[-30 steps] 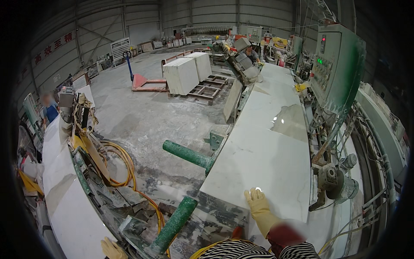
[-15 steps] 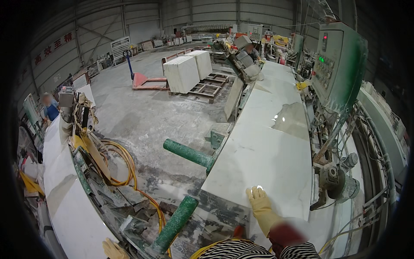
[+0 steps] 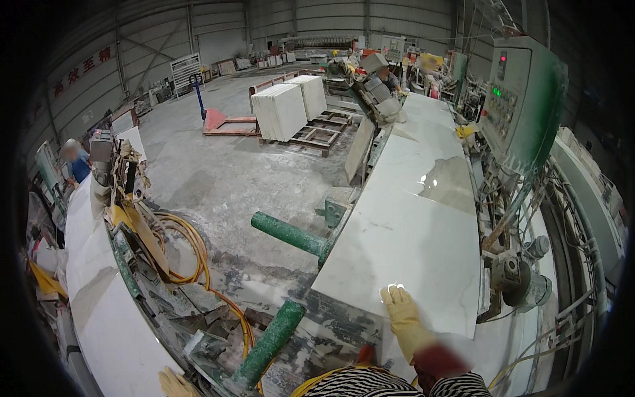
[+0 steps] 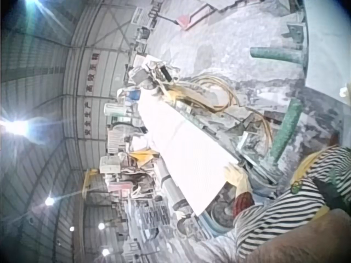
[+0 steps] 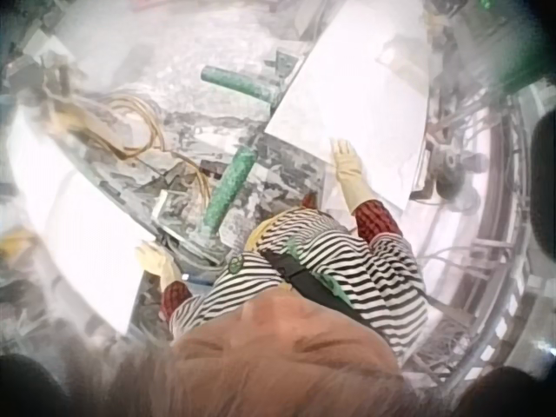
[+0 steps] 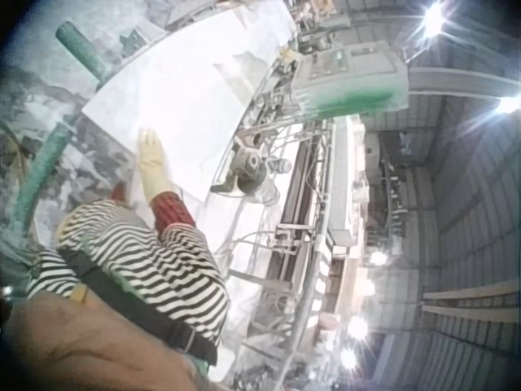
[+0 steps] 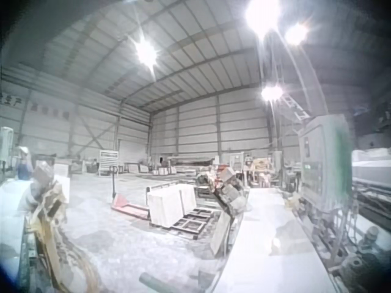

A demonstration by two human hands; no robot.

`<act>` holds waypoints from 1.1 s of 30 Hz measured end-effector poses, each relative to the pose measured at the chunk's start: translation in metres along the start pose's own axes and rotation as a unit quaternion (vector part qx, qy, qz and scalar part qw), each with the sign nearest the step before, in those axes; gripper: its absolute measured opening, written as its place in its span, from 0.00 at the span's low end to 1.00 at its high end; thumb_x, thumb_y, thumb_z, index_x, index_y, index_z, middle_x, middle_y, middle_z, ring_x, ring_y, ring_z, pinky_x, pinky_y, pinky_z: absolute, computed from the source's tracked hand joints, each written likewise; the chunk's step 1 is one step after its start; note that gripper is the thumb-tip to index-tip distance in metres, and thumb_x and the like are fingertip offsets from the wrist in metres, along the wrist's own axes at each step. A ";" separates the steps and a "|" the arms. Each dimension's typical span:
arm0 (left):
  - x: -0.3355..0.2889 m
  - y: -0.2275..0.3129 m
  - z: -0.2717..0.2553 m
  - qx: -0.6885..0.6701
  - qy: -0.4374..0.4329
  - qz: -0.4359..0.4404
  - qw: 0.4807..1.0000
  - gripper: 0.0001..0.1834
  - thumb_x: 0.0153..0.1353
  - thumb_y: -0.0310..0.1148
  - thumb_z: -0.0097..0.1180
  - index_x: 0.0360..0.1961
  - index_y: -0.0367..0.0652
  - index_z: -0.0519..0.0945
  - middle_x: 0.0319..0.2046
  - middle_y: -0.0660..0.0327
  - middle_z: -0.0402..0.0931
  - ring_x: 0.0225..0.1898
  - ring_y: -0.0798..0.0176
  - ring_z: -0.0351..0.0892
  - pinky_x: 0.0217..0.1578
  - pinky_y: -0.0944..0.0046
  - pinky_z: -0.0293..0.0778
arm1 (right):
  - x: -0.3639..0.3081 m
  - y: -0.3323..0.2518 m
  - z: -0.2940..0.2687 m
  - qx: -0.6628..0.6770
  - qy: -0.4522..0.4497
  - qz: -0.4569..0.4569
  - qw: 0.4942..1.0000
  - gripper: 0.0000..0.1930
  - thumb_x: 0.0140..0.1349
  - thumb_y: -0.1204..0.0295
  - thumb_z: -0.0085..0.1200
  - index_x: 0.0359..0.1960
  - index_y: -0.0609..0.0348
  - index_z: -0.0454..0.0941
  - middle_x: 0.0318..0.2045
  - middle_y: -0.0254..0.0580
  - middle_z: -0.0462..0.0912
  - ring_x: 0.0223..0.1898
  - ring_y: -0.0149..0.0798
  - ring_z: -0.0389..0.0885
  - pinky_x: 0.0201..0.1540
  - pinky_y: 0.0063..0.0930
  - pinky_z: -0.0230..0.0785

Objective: The person repeatedly picks up large white stone slabs from a conveyor, wipes their surfaces with gloved hands, and places them back onto the line. The cycle of lifting, wiping, and repositioning continues throughout the clip.

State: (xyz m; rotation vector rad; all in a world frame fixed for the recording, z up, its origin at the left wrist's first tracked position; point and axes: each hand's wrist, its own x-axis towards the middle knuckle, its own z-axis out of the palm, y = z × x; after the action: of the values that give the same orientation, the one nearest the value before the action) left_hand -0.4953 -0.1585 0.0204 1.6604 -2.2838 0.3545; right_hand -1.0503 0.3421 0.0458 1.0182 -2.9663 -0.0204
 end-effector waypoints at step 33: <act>-0.026 0.003 0.002 -0.075 0.068 0.017 0.995 0.30 0.82 0.48 0.55 0.78 0.45 0.80 0.76 0.31 0.74 0.77 0.26 0.72 0.78 0.31 0.64 | -0.090 -0.016 0.040 0.063 0.155 0.074 0.983 0.50 0.54 0.72 0.65 0.84 0.61 0.65 0.80 0.62 0.69 0.82 0.69 0.63 0.88 0.60 0.54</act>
State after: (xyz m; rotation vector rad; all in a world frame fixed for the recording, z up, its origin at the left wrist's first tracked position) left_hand -0.4908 -0.1354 0.0087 1.4798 -2.1836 0.2855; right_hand -0.9697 0.3850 0.0057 0.7274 -2.7718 0.3004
